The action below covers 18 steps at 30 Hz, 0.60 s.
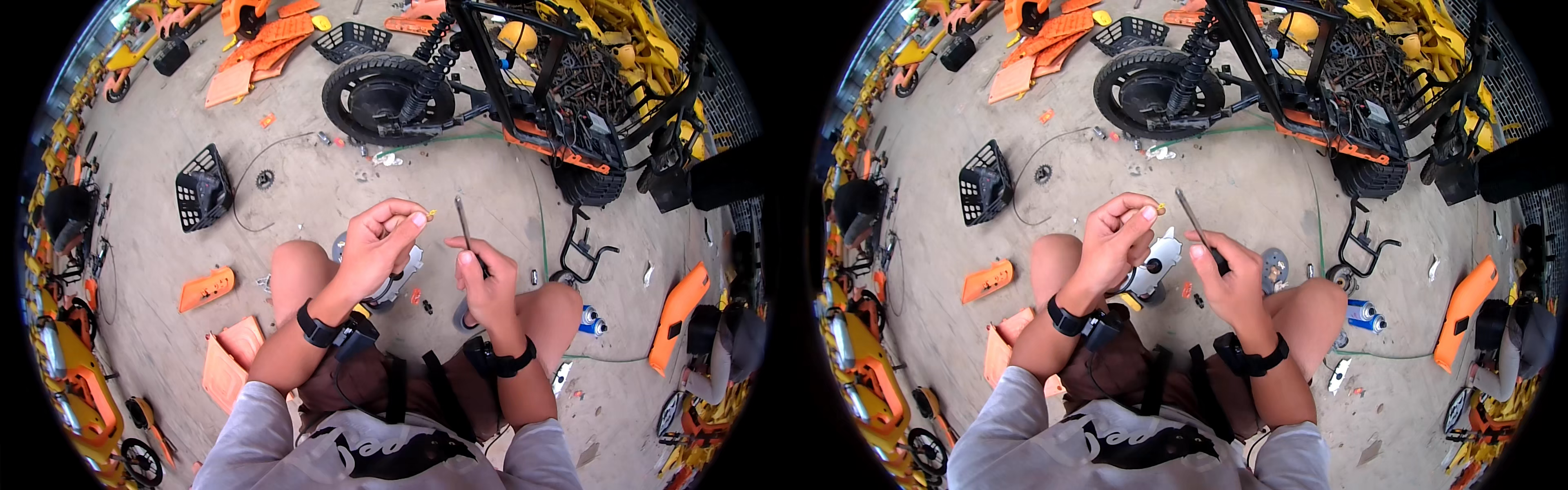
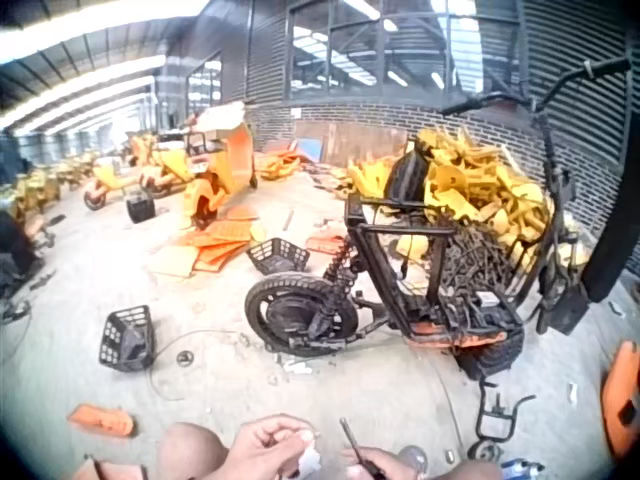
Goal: The person uses a screwdriver to disassemble a small electronic housing component, removing screws and separating the internal parts while sitting in a workspace.
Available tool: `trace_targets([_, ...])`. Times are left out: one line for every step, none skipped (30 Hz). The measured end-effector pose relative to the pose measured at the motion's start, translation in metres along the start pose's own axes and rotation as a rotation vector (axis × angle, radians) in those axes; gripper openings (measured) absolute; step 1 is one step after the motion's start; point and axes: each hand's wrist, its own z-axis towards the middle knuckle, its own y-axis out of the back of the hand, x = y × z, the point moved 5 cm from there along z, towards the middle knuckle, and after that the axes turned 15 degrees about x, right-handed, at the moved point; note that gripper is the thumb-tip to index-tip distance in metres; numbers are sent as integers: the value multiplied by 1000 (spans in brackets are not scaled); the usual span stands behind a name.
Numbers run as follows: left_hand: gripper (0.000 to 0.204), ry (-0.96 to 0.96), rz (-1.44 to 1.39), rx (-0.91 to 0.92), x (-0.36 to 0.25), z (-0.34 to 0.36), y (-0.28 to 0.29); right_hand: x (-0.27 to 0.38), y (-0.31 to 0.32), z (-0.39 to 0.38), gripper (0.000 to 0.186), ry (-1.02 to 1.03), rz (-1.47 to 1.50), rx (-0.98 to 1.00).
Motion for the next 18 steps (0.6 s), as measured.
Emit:
trace_targets([16,0,-7,-7,-3,-1,-2,0,-2,0,28,-20,-1,6])
trace_targets([16,0,-15,-14,-5,-1,-3,1,-4,1,27,-41,-2,11])
trace_targets([17,-5,-19,-2,-5,-2,-1,1,-6,1,27,-16,-42,-1])
trace_targets([18,-8,-37,-11,-7,-3,1,2,-7,1,27,-8,-57,8])
trace_targets([19,-11,-55,-20,-8,-4,1,2,-8,2,28,0,-73,17])
trace_targets([20,-14,-72,-28,-9,-5,2,3,-8,2,28,8,-88,25])
trace_targets([21,-15,17,-48,-9,-7,3,2,-9,2,26,-43,-84,43])
trace_targets([23,-15,106,-67,-9,-8,3,2,-8,2,24,-93,-80,61])
trace_targets([24,-15,196,-87,-9,-10,3,2,-8,2,23,-144,-76,79])
trace_targets([24,-17,246,-101,-10,-11,1,3,-8,1,23,-143,-81,78])
trace_targets([25,-19,296,-116,-11,-11,-1,4,-8,2,23,-142,-85,77])
trace_targets([25,-21,347,-131,-12,-13,-2,4,-8,2,23,-141,-90,76])
trace_targets([24,-4,340,-112,-16,-15,-4,3,-8,2,22,-141,-87,75])
trace_targets([25,-31,333,-94,-16,-15,-5,2,-9,1,22,-141,-84,75])
trace_targets([27,-57,325,-76,-15,-14,-4,2,-9,2,22,-141,-80,74])
trace_targets([28,-82,316,-61,-14,-14,-4,2,-10,2,22,-139,-74,77])
trace_targets([27,-85,345,-53,-14,-14,-4,3,-11,2,22,-136,-68,79])
trace_targets([26,-87,374,-44,-15,-15,-5,4,-11,2,22,-134,-61,82])
